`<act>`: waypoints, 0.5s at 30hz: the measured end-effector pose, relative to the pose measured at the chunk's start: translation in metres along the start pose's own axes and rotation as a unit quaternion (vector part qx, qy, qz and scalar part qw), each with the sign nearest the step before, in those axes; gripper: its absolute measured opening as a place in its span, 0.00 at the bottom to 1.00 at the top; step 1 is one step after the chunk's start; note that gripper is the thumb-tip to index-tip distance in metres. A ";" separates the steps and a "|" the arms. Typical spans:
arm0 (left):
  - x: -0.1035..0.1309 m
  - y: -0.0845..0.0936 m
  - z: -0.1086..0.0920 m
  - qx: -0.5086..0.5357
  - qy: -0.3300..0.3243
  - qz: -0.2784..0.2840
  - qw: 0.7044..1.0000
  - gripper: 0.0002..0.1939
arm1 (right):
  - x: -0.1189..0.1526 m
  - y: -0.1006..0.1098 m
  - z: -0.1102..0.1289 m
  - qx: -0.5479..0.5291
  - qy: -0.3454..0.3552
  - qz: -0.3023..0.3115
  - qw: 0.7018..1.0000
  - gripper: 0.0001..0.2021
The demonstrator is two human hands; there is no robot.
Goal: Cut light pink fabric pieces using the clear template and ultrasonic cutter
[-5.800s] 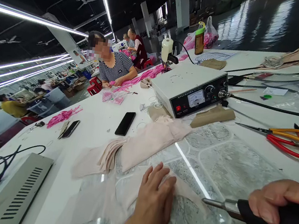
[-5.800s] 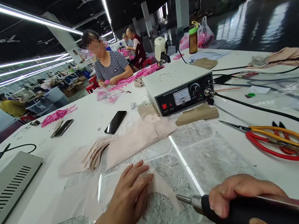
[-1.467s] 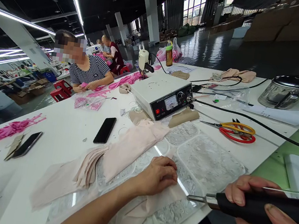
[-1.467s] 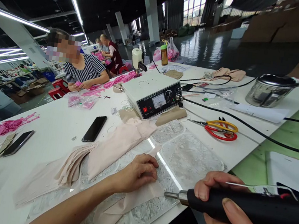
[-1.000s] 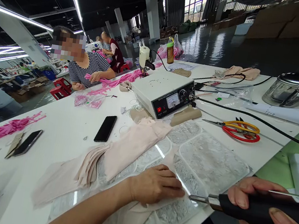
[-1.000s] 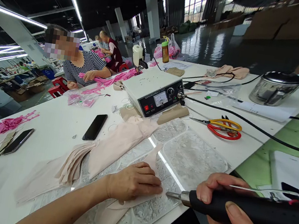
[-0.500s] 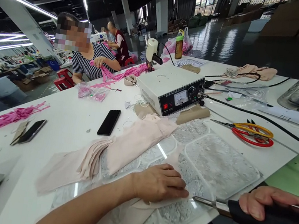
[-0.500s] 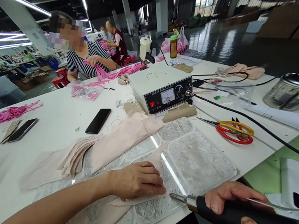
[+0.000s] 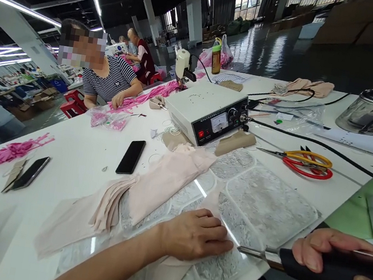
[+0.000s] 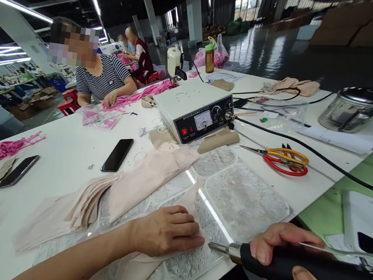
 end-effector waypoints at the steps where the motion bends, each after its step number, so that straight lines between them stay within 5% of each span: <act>1: 0.000 0.000 0.000 -0.006 -0.001 -0.004 1.000 0.11 | 0.003 -0.003 0.002 -0.001 -0.003 0.000 1.000 0.19; 8: -0.001 0.000 -0.002 -0.024 -0.002 -0.022 0.999 0.10 | 0.014 -0.030 0.022 -0.036 -0.031 0.006 0.999 0.17; 15: -0.001 0.000 -0.003 -0.039 0.001 -0.028 0.999 0.10 | 0.019 -0.023 0.010 -0.056 -0.018 0.029 0.998 0.15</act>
Point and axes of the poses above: each hand's wrist, its own x-axis away from the middle knuckle, its own y-axis out of the back of the hand, z = x × y, the point moved 1 cm from there along -x, towards the middle knuckle, and after that the axes turned 12 degrees about x, right-handed, at the moved point
